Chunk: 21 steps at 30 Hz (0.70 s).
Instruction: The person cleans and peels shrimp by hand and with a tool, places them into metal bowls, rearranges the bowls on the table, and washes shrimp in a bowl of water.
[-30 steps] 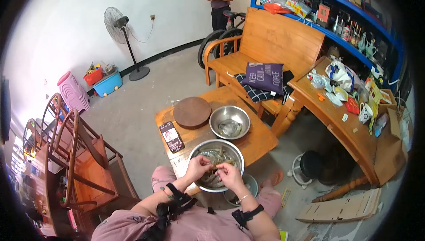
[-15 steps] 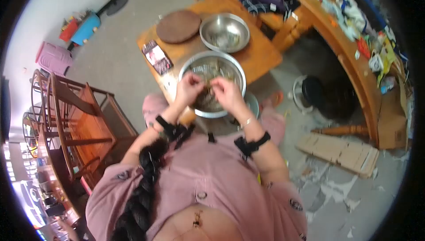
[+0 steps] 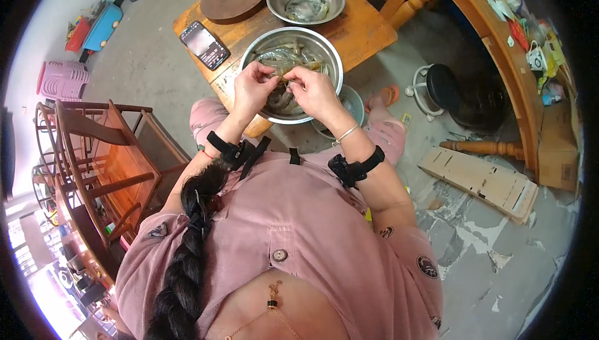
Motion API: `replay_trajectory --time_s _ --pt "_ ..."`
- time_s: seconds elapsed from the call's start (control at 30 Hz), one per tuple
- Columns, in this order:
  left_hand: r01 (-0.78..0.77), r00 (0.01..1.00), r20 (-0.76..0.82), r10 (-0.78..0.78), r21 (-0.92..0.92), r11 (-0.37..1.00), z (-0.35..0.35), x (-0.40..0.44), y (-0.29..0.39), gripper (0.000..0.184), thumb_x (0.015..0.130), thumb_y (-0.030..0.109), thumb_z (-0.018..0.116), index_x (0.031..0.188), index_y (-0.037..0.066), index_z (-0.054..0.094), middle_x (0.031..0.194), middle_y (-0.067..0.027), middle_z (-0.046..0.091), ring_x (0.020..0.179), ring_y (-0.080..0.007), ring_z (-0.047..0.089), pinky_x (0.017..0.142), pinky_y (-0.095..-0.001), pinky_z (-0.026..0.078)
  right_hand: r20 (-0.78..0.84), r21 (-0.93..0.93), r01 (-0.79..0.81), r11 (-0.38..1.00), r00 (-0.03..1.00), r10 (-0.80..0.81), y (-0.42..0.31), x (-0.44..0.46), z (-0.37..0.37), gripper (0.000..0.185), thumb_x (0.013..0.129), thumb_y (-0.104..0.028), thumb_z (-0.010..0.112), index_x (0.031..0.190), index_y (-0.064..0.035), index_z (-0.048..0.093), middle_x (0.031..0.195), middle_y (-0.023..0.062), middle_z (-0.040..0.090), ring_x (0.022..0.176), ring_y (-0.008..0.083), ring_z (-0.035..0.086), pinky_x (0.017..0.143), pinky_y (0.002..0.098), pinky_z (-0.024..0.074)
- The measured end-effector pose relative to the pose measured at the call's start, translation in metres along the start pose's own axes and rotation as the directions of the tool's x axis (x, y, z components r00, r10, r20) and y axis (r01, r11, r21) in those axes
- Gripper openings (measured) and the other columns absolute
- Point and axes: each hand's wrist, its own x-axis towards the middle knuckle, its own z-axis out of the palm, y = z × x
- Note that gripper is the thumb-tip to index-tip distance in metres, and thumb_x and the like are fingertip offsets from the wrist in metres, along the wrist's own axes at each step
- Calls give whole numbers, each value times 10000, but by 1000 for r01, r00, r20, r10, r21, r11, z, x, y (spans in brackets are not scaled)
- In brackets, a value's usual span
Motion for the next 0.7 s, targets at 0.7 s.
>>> replay_trajectory --time_s 0.7 --pt "-114 991 -60 122 119 986 -1 -2 23 140 761 25 724 866 -15 639 791 -72 693 667 -106 642 623 -248 523 -52 -62 12 998 999 -15 -9 -1 2 182 857 -12 566 1016 13 651 800 188 692 736 233 709 654 329 534"
